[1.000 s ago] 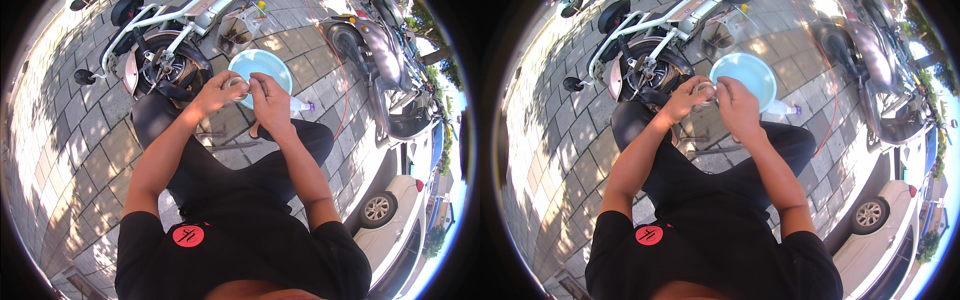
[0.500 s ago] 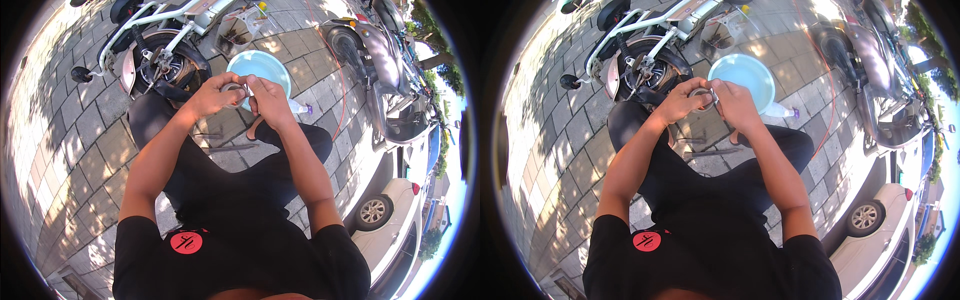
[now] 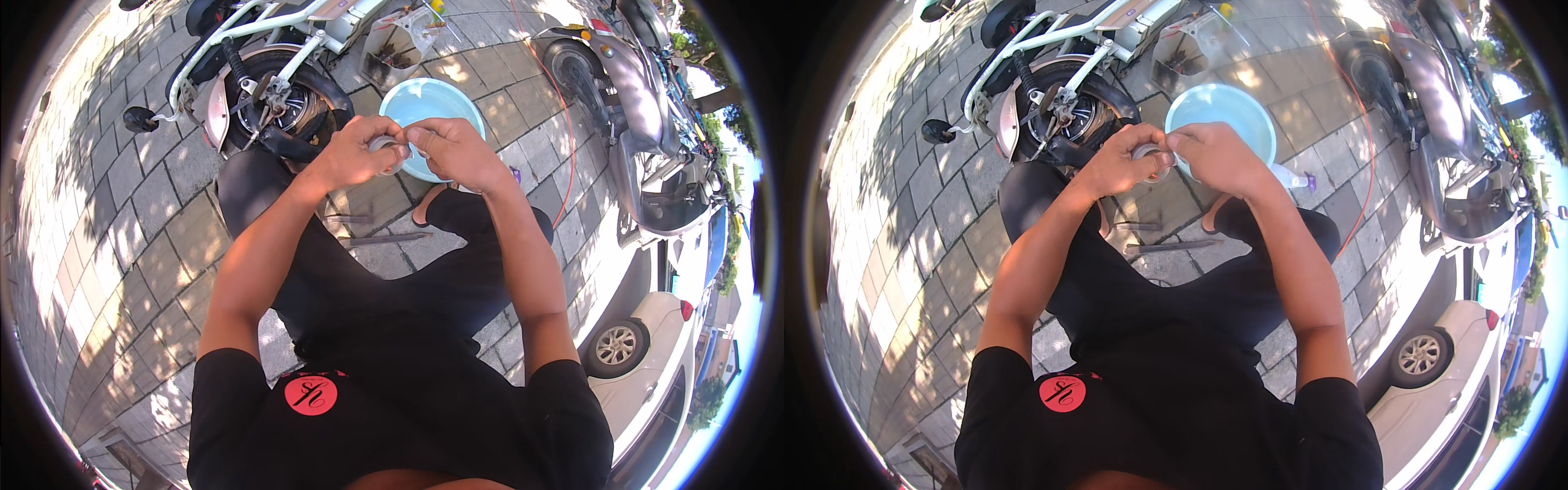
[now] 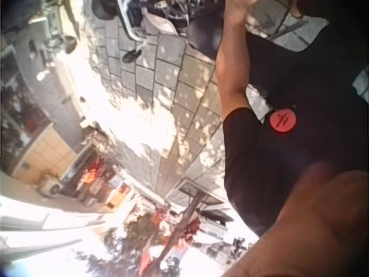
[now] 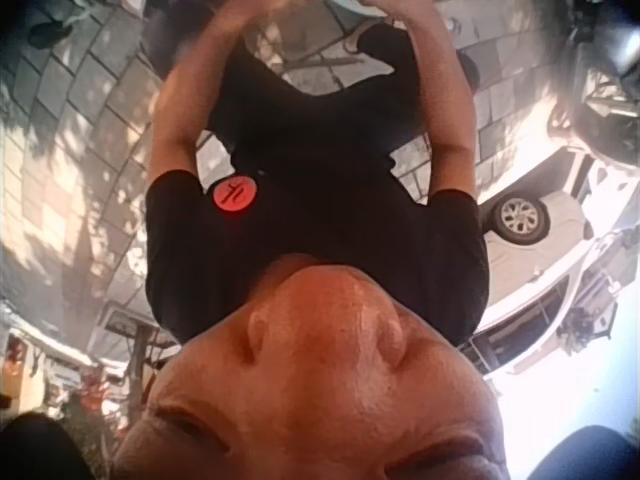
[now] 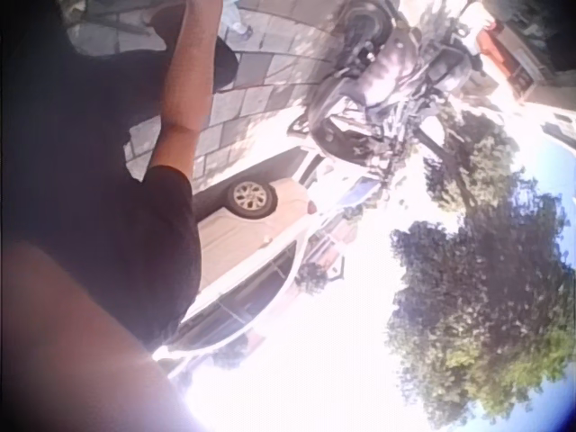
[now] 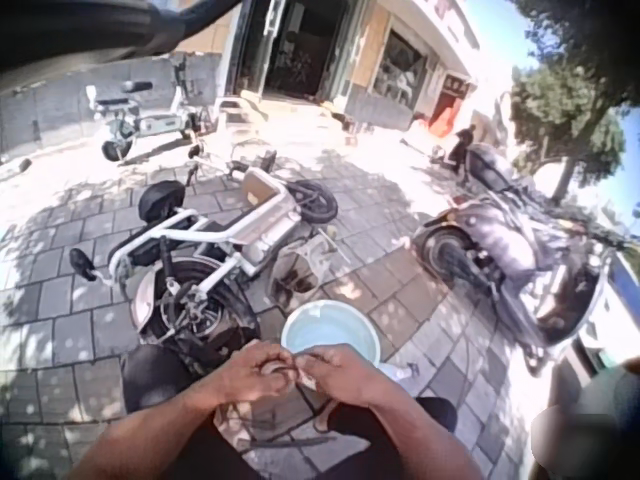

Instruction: The person sits on the ground and uses a yellow tool to work on the front tire of a white scooter. They manipulate the tire and valve area, then handle a small canister and a light blue basin nearby.

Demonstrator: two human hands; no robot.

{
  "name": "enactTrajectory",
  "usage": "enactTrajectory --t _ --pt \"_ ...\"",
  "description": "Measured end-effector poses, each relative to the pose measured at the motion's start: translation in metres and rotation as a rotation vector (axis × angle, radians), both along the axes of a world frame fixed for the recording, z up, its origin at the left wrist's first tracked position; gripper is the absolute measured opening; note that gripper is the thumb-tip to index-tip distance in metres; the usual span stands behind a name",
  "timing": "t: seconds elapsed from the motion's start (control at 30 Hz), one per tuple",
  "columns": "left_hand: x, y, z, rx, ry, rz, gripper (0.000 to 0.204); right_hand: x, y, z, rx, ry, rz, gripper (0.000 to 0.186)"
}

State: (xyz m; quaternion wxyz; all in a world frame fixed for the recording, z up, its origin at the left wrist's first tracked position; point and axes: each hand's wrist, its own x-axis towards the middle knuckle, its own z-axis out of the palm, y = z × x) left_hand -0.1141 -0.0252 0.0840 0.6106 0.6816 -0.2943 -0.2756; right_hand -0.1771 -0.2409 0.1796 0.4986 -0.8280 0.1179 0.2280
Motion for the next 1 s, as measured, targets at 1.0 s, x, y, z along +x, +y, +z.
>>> enactTrajectory --t 1.0 --pt "0.001 -0.017 -0.025 -0.313 0.097 0.411 0.069 -0.016 0.055 0.019 -0.224 0.022 0.305 0.049"
